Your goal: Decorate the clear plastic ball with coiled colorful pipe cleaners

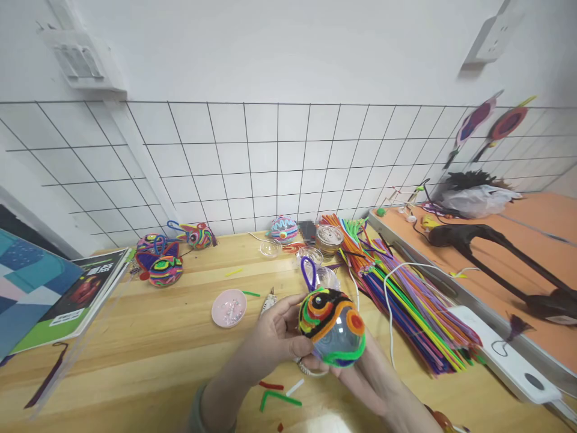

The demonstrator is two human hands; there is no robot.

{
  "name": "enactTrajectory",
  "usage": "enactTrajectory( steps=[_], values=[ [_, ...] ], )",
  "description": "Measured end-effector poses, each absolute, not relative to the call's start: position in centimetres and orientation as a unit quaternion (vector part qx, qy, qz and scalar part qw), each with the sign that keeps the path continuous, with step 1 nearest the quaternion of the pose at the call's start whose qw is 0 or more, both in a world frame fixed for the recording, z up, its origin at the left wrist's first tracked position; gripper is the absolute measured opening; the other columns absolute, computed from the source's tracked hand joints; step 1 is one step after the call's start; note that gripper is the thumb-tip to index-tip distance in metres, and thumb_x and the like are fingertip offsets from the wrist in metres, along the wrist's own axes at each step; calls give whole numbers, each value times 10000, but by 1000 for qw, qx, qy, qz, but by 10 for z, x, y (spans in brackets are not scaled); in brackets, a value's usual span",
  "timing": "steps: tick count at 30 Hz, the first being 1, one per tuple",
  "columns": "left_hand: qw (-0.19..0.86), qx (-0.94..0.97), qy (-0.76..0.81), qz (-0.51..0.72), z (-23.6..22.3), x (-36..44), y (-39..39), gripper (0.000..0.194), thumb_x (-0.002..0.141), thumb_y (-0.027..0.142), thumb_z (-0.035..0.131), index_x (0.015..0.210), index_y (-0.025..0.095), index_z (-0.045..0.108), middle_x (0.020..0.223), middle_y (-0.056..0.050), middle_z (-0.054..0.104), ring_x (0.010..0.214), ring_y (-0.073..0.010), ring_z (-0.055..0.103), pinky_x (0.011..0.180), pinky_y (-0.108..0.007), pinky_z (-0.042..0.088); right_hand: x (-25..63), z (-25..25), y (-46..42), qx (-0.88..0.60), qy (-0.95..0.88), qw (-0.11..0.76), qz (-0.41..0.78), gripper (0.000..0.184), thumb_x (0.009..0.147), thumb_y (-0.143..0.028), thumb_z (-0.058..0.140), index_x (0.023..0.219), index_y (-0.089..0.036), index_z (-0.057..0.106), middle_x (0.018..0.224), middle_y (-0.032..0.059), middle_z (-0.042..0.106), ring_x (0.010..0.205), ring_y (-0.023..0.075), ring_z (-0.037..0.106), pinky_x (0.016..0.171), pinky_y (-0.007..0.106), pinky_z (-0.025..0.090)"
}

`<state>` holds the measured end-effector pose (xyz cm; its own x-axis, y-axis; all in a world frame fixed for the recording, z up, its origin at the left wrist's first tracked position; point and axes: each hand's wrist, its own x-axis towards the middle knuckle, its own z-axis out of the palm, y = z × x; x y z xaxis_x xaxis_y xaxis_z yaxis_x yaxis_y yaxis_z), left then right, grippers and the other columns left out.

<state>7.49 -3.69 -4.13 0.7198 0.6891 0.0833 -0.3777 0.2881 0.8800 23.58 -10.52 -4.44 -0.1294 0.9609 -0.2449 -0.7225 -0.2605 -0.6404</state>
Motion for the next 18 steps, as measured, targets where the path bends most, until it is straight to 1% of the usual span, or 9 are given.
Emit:
enactTrajectory(
  steps=[2, 4, 6, 8, 11, 13, 15, 18],
  values=[
    [788, 495, 160, 331, -42, 73, -35, 632, 660, 261, 821, 1241, 240, 573, 1311, -125, 589, 1153, -279, 581, 949, -407, 453, 237, -44, -108, -342, -186, 604, 695, 392, 802, -584, 630, 989, -250, 712, 922, 54, 754, 821, 228, 677, 770, 389, 508],
    [783, 502, 160, 332, -40, 73, -34, 629, 650, 256, 828, 1229, 239, 580, 1302, -126, 594, 1142, -275, 587, 950, -402, 450, 238, -43, -112, -357, -200, 617, 672, 474, 795, -671, 561, 998, -271, 713, 964, 57, 751, 932, 264, 667, 840, 432, 492],
    [783, 505, 158, 328, -37, 73, -34, 577, 642, 261, 834, 1172, 223, 611, 1264, -122, 620, 1129, -264, 593, 948, -384, 448, 239, -41, -115, -361, -228, 620, 659, 522, 786, -713, 521, 1030, -291, 707, 1045, 64, 735, 1073, 296, 621, 919, 474, 455],
    [791, 501, 156, 314, -34, 72, -35, 517, 625, 282, 843, 1094, 204, 638, 1193, -116, 657, 1101, -251, 603, 929, -366, 450, 240, -42, -118, -364, -259, 619, 646, 533, 772, -720, 529, 1076, -314, 693, 1104, 63, 717, 1163, 306, 571, 970, 491, 425],
    [800, 497, 151, 300, -33, 70, -37, 528, 558, 312, 876, 1015, 200, 638, 1097, -94, 682, 1079, -243, 603, 906, -345, 444, 245, -51, -120, -383, -303, 594, 640, 584, 735, -757, 528, 1071, -310, 698, 1088, 84, 721, 1165, 328, 567, 971, 502, 427],
    [799, 504, 139, 297, -33, 68, -37, 594, 514, 305, 895, 1033, 211, 623, 1107, -86, 668, 1100, -247, 587, 917, -345, 426, 250, -59, -119, -391, -334, 562, 648, 621, 712, -784, 519, 1049, -298, 709, 1042, 98, 733, 1122, 341, 592, 947, 503, 443],
    [797, 515, 124, 291, -34, 67, -36, 640, 501, 275, 902, 1066, 222, 608, 1141, -88, 649, 1129, -257, 569, 942, -362, 404, 255, -67, -118, -388, -361, 531, 660, 655, 689, -801, 524, 1056, -291, 710, 1012, 104, 738, 1082, 348, 611, 927, 507, 453],
    [793, 526, 114, 287, -35, 65, -34, 628, 514, 236, 896, 1071, 234, 606, 1151, -91, 643, 1155, -266, 556, 962, -385, 389, 258, -69, -116, -390, -382, 518, 658, 688, 700, -798, 517, 1128, -288, 688, 1046, 118, 727, 1082, 351, 611, 937, 523, 437]
  ],
)
